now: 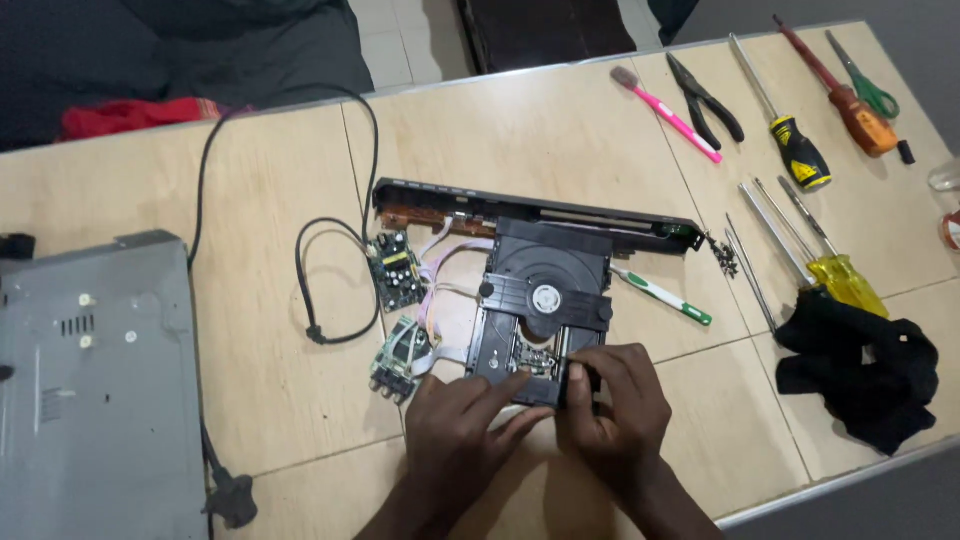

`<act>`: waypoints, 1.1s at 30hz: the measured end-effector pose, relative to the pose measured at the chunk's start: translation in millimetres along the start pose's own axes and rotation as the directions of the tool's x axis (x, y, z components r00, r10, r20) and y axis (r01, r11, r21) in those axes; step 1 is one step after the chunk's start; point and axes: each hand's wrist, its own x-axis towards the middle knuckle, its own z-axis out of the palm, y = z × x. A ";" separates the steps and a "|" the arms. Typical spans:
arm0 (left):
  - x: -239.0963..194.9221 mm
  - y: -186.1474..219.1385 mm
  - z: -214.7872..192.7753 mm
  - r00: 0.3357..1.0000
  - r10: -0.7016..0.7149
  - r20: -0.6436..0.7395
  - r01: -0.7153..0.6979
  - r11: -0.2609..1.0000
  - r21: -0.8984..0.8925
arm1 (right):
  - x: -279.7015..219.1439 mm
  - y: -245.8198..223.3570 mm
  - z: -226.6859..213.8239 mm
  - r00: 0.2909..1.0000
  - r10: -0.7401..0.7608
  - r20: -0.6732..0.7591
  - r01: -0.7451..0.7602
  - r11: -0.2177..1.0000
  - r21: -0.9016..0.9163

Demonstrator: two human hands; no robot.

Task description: The person cleans the internal components of a disassembled DVD drive using a toothbrush and a black cloth. They wipe the circuit board and mechanical parts, then use a screwdriver to manipulate a small component within the drive's mechanism.

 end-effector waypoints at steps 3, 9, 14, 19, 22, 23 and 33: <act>-3.0 1.0 0.7 1.000 -0.004 0.000 0.004 1.000 -0.026 | -2.9 -1.0 -1.6 1.000 -0.016 0.010 0.016 1.000 0.007; -7.7 7.0 3.9 0.998 -0.064 -0.015 0.064 0.997 -0.037 | -0.5 -0.1 -2.2 0.993 -0.112 0.030 0.110 0.992 0.063; -8.1 17.4 -3.8 0.990 -0.138 -0.036 0.136 0.990 -0.038 | 1.6 -5.5 -4.9 0.993 -0.105 0.047 0.100 0.991 0.088; -13.5 19.1 -0.2 0.988 -0.152 -0.034 0.150 0.987 -0.049 | -3.1 2.0 -6.6 0.989 -0.139 0.056 0.132 0.985 0.112; -12.9 17.2 1.7 0.985 -0.168 -0.043 0.164 0.983 -0.077 | -2.0 3.3 -6.6 0.988 -0.142 0.059 0.134 0.983 0.121; -12.1 16.6 1.6 0.985 -0.166 -0.047 0.162 0.983 -0.086 | -1.9 4.4 -6.5 0.987 -0.149 0.064 0.139 0.982 0.130; -14.6 15.3 4.9 0.987 -0.162 -0.018 0.161 0.985 -0.059 | -3.4 10.6 -7.4 0.981 -0.141 0.136 0.123 0.983 0.136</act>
